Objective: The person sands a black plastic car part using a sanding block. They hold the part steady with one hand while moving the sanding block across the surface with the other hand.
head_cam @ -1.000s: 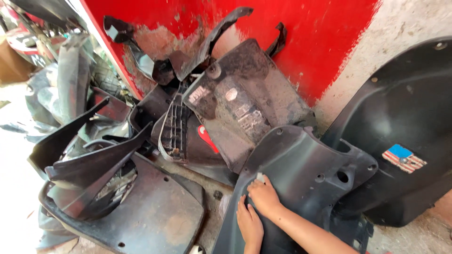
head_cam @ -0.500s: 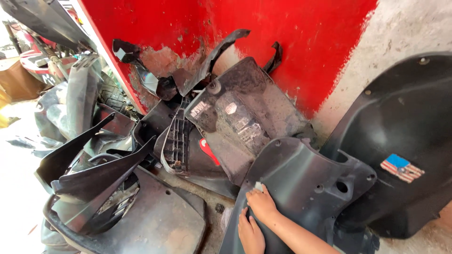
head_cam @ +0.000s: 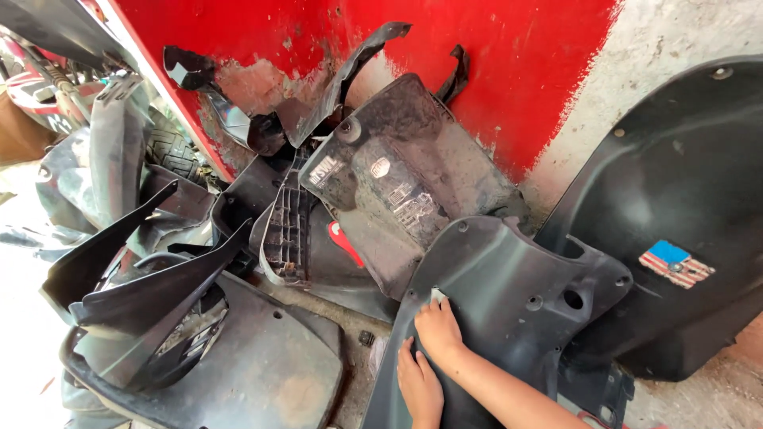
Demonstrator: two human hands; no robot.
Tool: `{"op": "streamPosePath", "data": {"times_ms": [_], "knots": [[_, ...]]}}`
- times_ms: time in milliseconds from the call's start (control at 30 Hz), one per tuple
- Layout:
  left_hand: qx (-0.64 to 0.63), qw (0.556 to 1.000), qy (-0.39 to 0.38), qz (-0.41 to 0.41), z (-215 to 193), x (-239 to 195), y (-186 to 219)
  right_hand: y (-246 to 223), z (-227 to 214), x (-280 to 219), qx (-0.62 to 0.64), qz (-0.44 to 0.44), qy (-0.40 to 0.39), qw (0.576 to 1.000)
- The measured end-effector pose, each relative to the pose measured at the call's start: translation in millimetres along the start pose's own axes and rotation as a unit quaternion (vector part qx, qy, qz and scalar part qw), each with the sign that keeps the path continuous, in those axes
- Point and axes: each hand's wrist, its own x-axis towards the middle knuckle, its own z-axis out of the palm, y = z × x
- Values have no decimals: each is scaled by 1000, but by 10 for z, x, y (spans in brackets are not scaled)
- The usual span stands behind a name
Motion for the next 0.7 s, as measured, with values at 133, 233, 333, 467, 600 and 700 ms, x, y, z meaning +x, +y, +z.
{"op": "streamPosePath", "data": {"times_ms": [133, 233, 333, 467, 600, 700], "knots": [[8, 1000, 3, 19, 11, 33, -67, -19, 111, 66, -25, -35, -2, 999], [0, 1000, -14, 11, -127, 34, 22, -97, 204, -8, 21, -55, -24, 998], [-10, 999, -39, -11, -278, 76, 16, -102, 110, -21, 69, -62, -24, 995], [-70, 997, -25, -12, -338, 95, -123, -168, 266, 69, 33, 0, 57, 998], [-44, 998, -4, -39, -349, 72, -143, -303, 19, 6, 120, 8, -30, 992], [-60, 998, 5, -9, -320, 49, -161, -261, 125, 46, 184, -17, -98, 978]]}}
